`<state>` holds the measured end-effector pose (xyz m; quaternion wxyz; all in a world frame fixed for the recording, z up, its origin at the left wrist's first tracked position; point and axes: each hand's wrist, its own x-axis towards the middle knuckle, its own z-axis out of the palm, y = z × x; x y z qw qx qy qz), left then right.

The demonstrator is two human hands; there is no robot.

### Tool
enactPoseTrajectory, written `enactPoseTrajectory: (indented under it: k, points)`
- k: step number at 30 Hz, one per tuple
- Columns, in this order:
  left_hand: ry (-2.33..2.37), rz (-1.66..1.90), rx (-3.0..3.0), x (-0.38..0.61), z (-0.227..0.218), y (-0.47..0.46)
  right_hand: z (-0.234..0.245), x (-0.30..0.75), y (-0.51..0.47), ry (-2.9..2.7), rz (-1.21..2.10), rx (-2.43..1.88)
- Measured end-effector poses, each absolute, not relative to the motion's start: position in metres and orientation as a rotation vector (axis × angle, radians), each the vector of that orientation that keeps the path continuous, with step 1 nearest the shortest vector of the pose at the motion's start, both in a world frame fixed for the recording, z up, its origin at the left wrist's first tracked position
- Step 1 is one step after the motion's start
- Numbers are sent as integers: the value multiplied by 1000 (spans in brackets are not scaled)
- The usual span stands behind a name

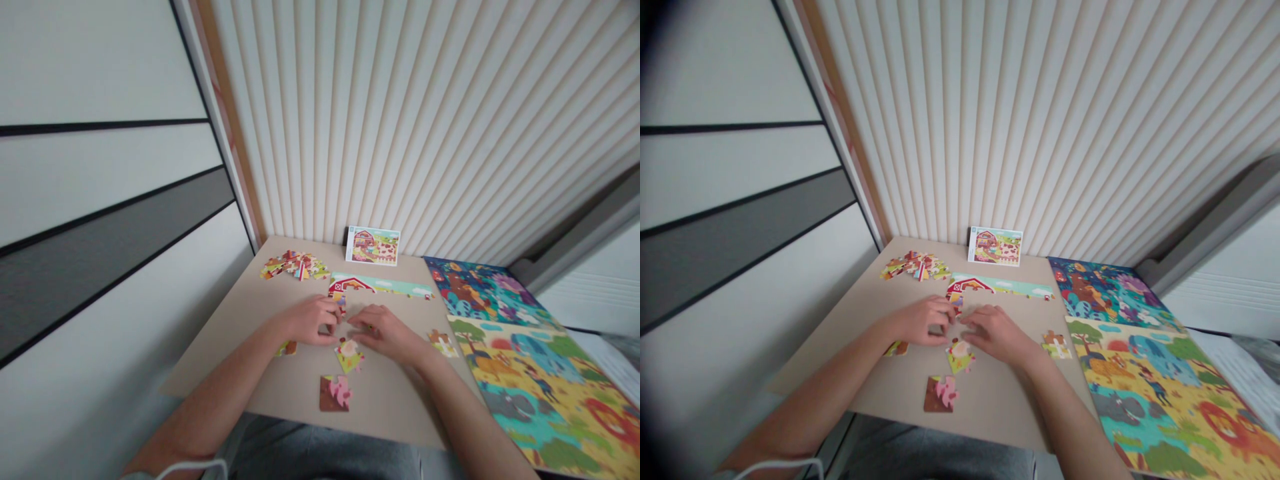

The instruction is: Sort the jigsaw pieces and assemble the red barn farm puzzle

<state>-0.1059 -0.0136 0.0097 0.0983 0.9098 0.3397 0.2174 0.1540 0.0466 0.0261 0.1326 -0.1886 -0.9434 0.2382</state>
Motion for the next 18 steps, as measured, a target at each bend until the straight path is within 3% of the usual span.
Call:
enactPoseTrajectory:
  k: [8,18]
  points:
    - [1601,774,2629,-120,4,-5,26,149,32,-2849,748,-591]
    - [1546,741,2635,-117,-7,0,6,130,30,-2652,701,-715]
